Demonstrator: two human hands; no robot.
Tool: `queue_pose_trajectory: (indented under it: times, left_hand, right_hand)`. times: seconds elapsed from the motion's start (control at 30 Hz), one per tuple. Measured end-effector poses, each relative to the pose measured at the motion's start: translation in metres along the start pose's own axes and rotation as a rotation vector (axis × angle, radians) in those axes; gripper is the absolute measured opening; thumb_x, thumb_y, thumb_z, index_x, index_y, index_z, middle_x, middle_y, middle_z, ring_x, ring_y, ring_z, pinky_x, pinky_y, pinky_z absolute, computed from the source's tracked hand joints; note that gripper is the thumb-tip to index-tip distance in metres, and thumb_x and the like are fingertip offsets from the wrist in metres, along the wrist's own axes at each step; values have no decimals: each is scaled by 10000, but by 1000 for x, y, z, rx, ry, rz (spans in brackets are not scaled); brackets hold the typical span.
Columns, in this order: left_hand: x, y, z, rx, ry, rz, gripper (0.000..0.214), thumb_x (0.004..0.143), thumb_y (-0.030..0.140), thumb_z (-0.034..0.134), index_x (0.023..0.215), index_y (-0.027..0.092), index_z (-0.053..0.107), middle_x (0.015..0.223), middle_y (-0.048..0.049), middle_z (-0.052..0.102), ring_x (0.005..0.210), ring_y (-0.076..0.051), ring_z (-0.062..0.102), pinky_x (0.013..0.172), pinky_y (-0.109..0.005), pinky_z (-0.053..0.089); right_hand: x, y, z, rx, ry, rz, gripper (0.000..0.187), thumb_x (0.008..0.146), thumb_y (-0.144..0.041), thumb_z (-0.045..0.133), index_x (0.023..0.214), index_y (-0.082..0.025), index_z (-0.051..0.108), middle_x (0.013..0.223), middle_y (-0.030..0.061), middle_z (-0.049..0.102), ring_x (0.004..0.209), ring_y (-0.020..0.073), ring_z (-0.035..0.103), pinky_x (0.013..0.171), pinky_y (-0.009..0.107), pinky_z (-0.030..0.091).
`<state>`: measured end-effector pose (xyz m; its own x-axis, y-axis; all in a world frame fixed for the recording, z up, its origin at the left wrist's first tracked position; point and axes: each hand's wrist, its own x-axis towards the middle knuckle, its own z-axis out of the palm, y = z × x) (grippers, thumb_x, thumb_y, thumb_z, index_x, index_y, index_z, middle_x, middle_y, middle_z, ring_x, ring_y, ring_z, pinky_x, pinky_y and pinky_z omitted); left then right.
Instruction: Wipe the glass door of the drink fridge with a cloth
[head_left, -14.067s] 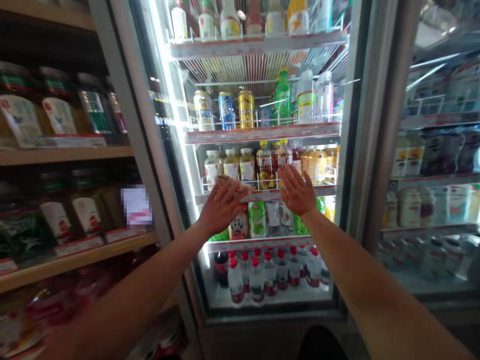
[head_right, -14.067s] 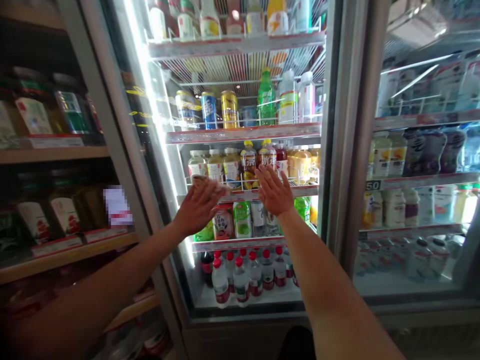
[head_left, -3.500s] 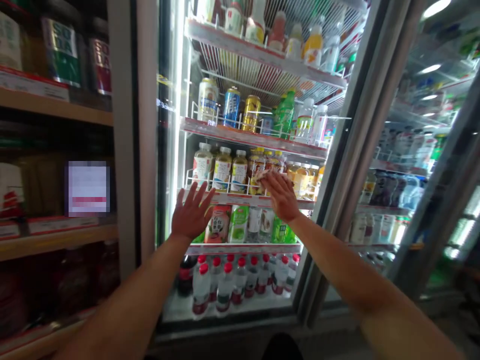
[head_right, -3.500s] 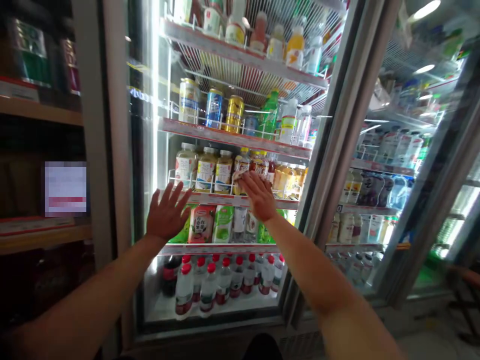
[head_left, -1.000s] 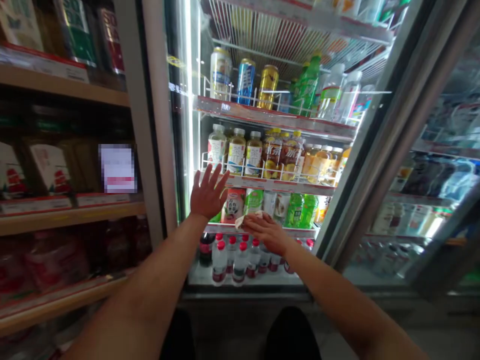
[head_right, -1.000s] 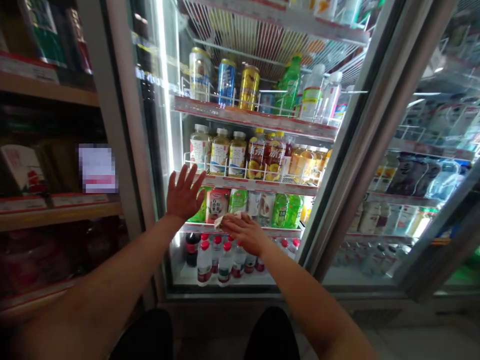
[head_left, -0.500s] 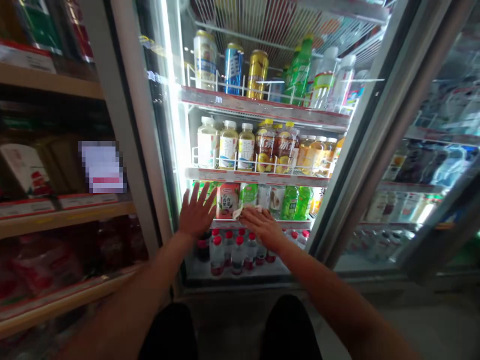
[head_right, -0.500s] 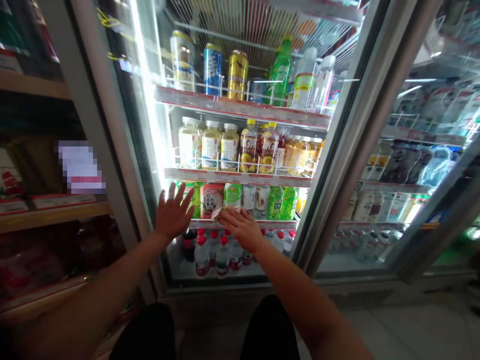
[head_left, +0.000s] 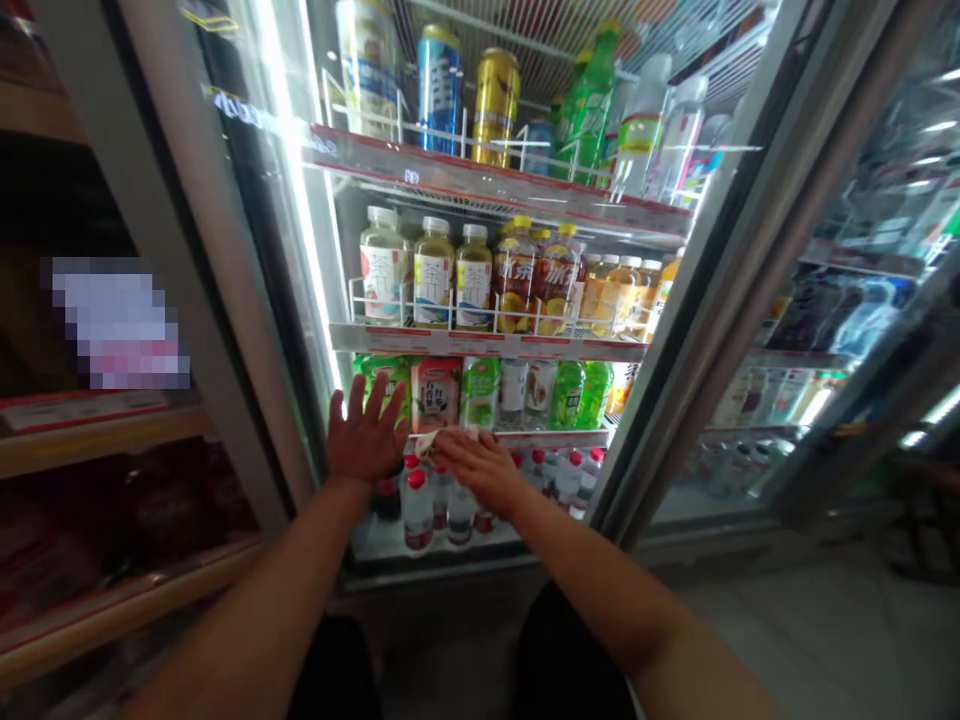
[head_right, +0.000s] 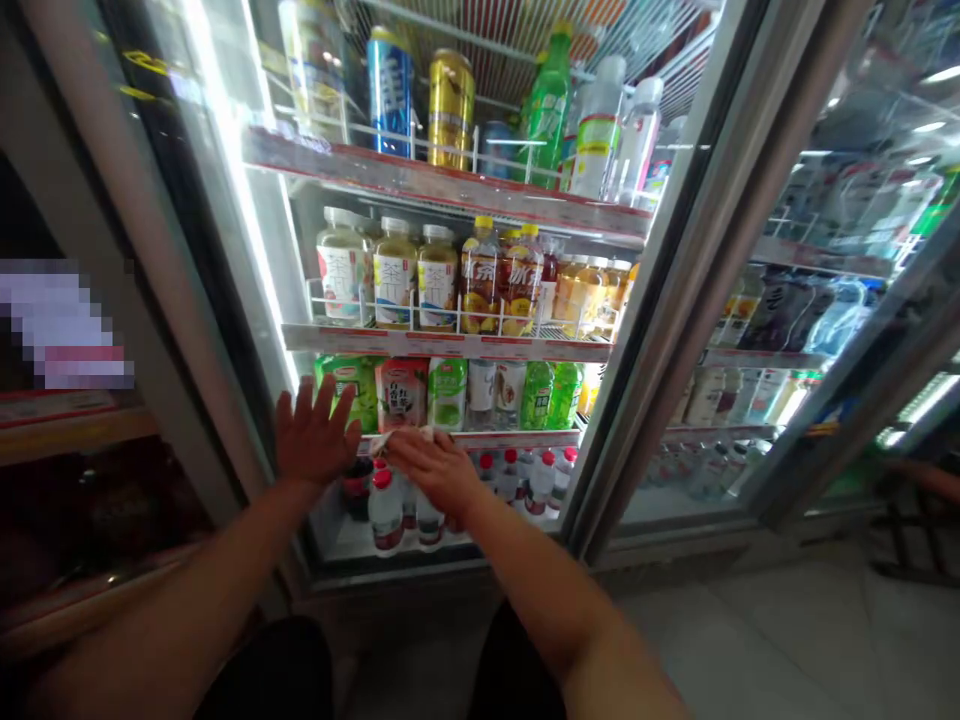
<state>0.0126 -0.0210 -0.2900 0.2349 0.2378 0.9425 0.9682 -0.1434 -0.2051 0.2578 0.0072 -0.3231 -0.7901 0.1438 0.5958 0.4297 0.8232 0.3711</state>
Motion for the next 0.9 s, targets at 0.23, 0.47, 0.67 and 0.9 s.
queue_pose_trajectory:
  times: [0.23, 0.47, 0.67, 0.9]
  left_hand:
    - [-3, 1, 2, -16, -42, -48, 721, 991, 300, 549, 1629, 331, 215, 1634, -66, 314, 1548, -307, 147, 1252, -563, 100]
    - [-2, 4, 0, 6, -42, -52, 613, 990, 296, 536, 1581, 278, 372, 1603, -84, 377, 1553, -282, 119, 1263, -521, 62]
    - [-1, 4, -1, -32, -112, -106, 555, 977, 325, 535, 1526, 275, 470, 1594, -77, 400, 1546, -300, 173, 1263, -518, 30]
    - [-3, 2, 2, -52, -87, -108, 506, 1009, 354, 486, 1506, 262, 485, 1608, -61, 379, 1555, -300, 134, 1253, -537, 48]
  right_hand:
    - [6, -5, 3, -44, 116, 184, 541, 987, -112, 442, 1494, -293, 502, 1531, 16, 505, 1497, 198, 375, 1237, 405, 253]
    - [-1, 28, -22, -46, 246, 264, 563, 985, -101, 424, 1502, -312, 491, 1535, 42, 504, 1506, 212, 358, 1251, 448, 237]
    - [-39, 19, -7, -24, 161, 192, 559, 943, -64, 435, 1436, -286, 577, 1449, 66, 599, 1460, 213, 438, 1245, 446, 255]
    - [-56, 42, -17, -39, 281, 219, 548, 933, -47, 465, 1422, -260, 591, 1464, 64, 588, 1490, 197, 387, 1267, 412, 175]
